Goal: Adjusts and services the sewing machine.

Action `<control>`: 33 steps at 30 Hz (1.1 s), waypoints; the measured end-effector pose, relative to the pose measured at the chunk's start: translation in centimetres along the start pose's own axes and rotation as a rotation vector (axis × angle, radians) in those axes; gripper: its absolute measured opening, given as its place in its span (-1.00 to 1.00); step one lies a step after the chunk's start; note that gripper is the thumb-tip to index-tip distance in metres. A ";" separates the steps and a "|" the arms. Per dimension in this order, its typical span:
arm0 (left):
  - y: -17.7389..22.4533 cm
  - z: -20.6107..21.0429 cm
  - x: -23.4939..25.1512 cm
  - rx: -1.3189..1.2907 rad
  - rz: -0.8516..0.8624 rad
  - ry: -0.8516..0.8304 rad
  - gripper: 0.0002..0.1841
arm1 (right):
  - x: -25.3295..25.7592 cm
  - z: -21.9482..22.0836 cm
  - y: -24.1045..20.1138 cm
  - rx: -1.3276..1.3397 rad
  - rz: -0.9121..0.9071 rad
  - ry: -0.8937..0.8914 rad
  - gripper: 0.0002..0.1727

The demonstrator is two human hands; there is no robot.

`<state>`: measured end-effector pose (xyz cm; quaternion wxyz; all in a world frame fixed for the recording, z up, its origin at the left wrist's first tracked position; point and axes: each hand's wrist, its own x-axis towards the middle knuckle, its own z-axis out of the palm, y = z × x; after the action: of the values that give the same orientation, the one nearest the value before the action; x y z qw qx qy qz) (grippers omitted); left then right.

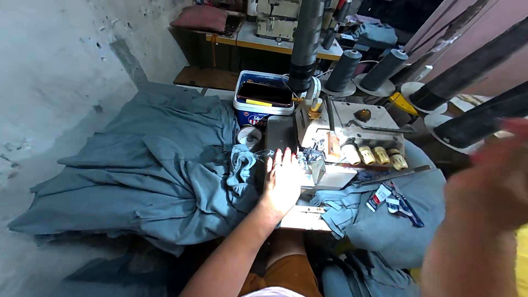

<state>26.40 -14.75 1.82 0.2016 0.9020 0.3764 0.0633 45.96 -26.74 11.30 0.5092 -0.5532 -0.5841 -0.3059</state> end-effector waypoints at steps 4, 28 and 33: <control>-0.2 0.0 0.1 -0.015 0.016 0.013 -0.48 | 8.4 7.0 -2.6 -0.079 -0.136 -0.797 -0.36; -0.3 0.5 0.0 -0.053 0.021 0.038 -0.49 | 13.4 14.6 -4.7 -0.603 -0.570 -1.572 -0.69; -0.3 1.5 0.0 -0.029 0.048 0.120 -0.47 | 12.7 14.0 -4.0 -0.560 -0.644 -1.468 -0.69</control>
<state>26.57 -14.99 0.36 0.1904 0.9023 0.3653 0.1274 40.19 -10.46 19.85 -0.2665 -0.5240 -0.7980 -0.1328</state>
